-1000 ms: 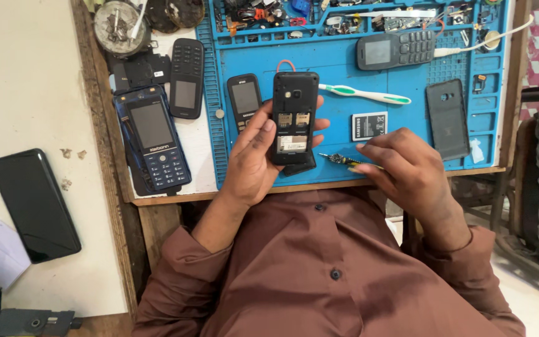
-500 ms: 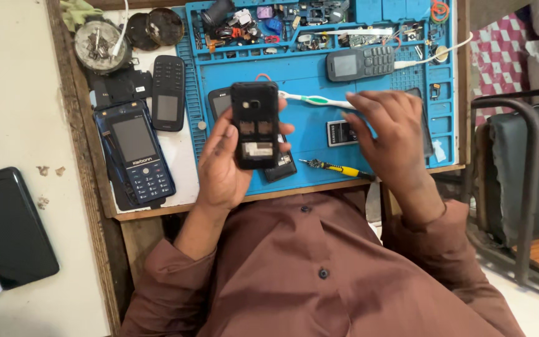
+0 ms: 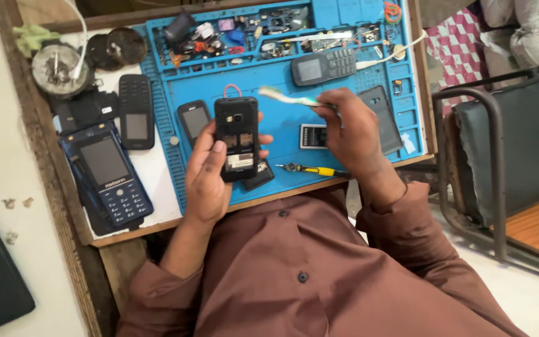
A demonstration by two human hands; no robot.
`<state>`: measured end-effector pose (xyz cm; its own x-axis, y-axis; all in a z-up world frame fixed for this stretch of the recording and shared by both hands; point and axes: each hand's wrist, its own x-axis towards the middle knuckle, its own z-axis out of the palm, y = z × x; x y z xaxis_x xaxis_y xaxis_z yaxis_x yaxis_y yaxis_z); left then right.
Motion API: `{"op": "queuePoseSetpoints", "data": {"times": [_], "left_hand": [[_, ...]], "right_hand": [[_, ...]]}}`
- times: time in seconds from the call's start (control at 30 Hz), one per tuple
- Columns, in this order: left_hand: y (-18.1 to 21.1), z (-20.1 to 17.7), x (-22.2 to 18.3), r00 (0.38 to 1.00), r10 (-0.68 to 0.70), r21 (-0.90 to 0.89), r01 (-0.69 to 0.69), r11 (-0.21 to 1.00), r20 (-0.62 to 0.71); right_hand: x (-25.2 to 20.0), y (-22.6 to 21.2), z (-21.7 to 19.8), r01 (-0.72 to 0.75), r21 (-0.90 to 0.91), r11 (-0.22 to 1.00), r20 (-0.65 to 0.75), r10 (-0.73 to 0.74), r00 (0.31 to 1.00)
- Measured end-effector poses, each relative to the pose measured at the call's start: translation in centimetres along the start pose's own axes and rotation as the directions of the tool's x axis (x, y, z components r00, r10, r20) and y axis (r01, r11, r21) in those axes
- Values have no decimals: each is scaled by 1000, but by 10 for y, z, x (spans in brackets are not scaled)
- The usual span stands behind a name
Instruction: The person cleans a black mobile phone using a toothbrush, focusing on the battery compartment and back cover. They remove the back cover and battery, brush the internal contacts, and reassemble the phone. The person repeats this process with a second phone.
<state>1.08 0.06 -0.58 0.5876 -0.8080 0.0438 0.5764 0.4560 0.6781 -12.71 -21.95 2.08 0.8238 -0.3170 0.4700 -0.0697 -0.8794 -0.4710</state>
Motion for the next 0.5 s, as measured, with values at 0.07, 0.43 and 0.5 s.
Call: {"op": "queuePoseSetpoints", "data": {"times": [0.07, 0.43, 0.5], "left_hand": [[1, 1, 0, 1000, -7, 7, 7, 1000, -6], [3, 0, 3, 999, -14, -50, 16, 999, 35], [3, 0, 3, 999, -7, -51, 9, 999, 32]], "right_hand": [[-9, 5, -1, -75, 85, 994, -139, 86, 987], [-18, 21, -55, -46, 803, 595, -203, 345, 916], [-15, 8, -39, -139, 745, 653, -95, 310, 946]]}}
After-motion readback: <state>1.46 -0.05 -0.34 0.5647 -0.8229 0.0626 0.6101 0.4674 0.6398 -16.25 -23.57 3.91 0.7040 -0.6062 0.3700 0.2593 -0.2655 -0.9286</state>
